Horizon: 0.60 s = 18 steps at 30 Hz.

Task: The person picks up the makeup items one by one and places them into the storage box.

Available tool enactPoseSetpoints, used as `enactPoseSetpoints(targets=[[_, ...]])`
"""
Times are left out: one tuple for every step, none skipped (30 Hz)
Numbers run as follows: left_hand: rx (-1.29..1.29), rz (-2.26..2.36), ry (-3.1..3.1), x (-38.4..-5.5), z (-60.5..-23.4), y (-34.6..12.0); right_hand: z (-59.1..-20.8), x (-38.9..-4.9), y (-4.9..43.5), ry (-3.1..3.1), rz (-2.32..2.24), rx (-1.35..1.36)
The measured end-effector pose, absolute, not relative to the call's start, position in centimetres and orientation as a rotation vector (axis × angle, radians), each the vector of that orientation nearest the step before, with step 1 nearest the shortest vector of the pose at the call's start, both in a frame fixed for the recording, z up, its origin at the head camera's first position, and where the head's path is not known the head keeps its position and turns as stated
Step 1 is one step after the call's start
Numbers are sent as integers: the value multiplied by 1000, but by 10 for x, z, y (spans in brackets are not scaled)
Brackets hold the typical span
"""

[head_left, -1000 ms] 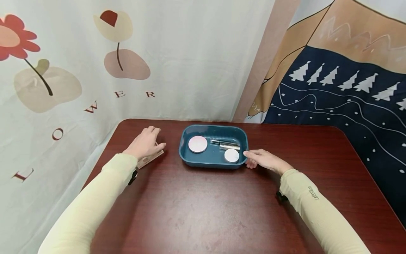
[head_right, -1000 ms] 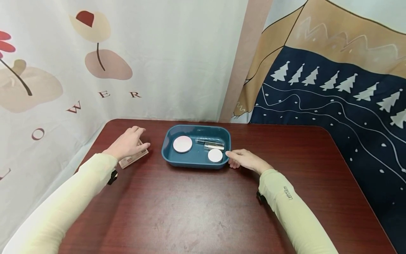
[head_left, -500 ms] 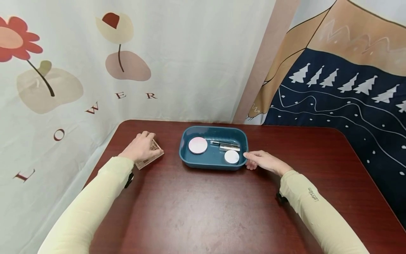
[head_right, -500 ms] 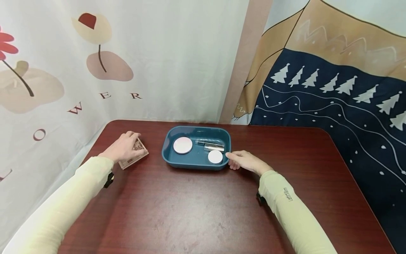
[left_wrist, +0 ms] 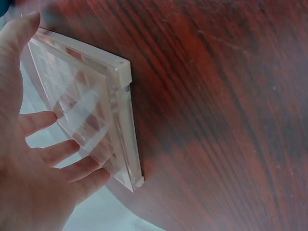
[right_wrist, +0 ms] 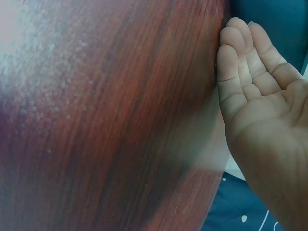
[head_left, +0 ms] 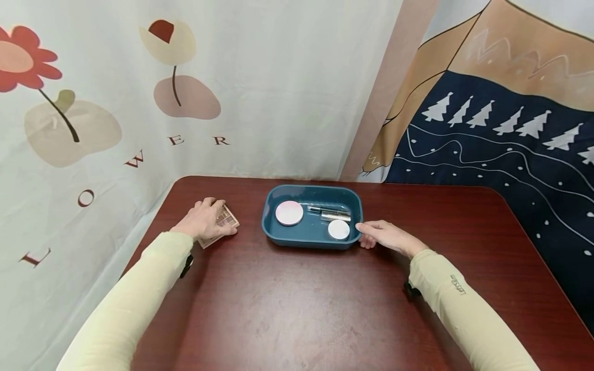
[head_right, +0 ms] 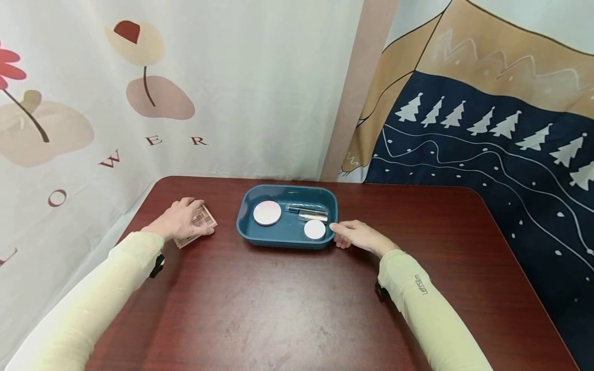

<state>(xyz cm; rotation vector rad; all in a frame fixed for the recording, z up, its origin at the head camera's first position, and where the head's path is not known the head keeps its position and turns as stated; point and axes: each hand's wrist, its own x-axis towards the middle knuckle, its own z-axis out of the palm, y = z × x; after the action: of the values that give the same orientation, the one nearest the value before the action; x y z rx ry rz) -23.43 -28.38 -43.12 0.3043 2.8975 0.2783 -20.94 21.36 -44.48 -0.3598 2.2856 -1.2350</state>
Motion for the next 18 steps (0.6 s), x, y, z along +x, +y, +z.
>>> enactPoseSetpoints(targets=[[299,275,2896,-234,-431,-284,-445,-209,213,2287,-1234,-361],[294,273,2895,-234,-432,-284,-444,-210,213,2286,-1236,-362],[291,273,2895,-234,-432,-284,-444,-209,213,2285,-1237,-363],[288,272,2895,-234,-432,-284,-444,-209,213,2285,-1239,-364],[288,270,2895,-234,-432,-284,-444,-209,213,2284,-1241,-365],[287,266,2895,-234,-432,-284,-444,-209,213,2285,-1241,-366],[285,266,2895,-235,-433,-284,-444,-209,213,2284,-1243,-365],[286,267,2896,-235,-433,-284,-444,-209,213,2283,-1244,-366],[288,266,2896,-235,-433,-284,-444,-209,213,2285,-1240,-366],[291,266,2896,-235,-432,-284,-444,-209,213,2284,-1239,-366],[293,264,2896,-235,-432,-284,-444,-209,213,2284,-1238,-366],[294,263,2896,-235,-432,-284,-444,-209,213,2285,-1236,-366],[296,262,2896,-235,-432,-283,-444,-209,213,2284,-1236,-367],[299,259,2895,-235,-432,-283,-445,-209,213,2284,-1236,-366],[300,257,2895,-235,-431,-283,-445,-210,213,2285,-1236,-366],[302,254,2896,-236,-431,-283,-446,-210,213,2284,-1239,-365],[306,249,2896,-236,-431,-283,-446,-210,213,2286,-1240,-367],[313,246,2897,-236,-431,-283,-446,-210,214,2287,-1241,-368]])
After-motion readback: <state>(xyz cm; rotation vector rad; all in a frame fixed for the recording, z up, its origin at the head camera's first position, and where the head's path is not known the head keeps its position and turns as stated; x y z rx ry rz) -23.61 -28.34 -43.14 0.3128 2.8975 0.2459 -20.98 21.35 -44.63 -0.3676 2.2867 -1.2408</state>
